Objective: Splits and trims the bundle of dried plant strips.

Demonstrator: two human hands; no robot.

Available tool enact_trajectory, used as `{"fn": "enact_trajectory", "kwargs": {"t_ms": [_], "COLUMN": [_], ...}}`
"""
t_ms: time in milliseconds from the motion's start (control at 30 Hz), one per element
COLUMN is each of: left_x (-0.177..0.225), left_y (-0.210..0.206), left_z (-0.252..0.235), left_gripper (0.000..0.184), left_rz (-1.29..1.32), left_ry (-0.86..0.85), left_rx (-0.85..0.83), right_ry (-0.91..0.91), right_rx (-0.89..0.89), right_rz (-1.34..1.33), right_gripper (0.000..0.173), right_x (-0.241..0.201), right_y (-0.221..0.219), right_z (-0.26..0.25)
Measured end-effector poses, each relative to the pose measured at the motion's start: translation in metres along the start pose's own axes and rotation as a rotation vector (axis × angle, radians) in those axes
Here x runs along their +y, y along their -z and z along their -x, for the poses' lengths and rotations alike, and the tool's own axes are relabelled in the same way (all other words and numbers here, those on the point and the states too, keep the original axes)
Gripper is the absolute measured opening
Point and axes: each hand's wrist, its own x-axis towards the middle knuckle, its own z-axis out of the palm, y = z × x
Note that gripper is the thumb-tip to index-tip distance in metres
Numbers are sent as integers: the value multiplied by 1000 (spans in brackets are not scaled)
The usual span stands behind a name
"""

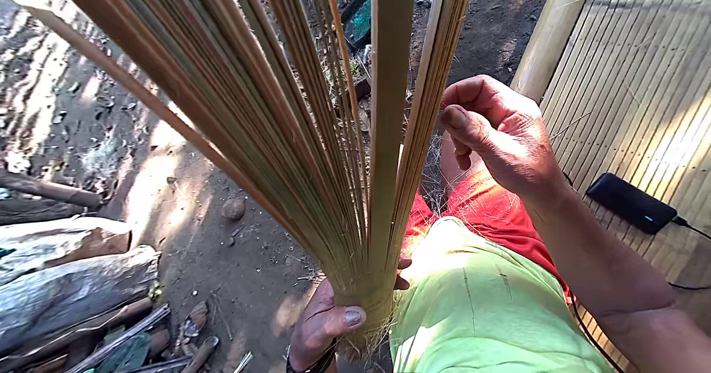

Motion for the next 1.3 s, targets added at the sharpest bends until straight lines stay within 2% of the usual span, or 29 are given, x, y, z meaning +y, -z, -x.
{"fn": "enact_trajectory", "kwargs": {"t_ms": [167,400,567,800,900,967,1033,1100,1200,1300], "left_x": [-1,1,3,8,3,4,8,2,-2,0], "left_y": [0,-3,-4,-10,-4,-4,-7,-1,4,0], "left_z": [1,0,0,-4,-2,-3,-4,-1,0,-1], "left_gripper": [63,61,57,51,59,57,53,57,63,63], "left_rz": [-6,-1,-20,0,46,52,17,31,51,74], "left_ry": [-2,-2,-6,-39,3,-1,-18,-12,9,15], "left_rx": [-1,-23,-26,-50,-37,-30,-15,-7,-12,-13], "right_ry": [40,-89,-49,-28,-69,-41,61,136,143,1], "right_rx": [21,25,-36,-22,-45,-158,-253,-260,-171,-74], "right_rz": [13,-22,-149,-107,-65,-204,-380,-473,-206,97], "right_gripper": [15,19,15,10,13,14,11,11,18,24], "right_x": [-2,0,1,0,-19,-38,-55,-63,-49,-30], "right_y": [2,3,6,7,4,4,6,11,15,11], "right_z": [1,2,3,4,18,35,51,58,52,37]}}
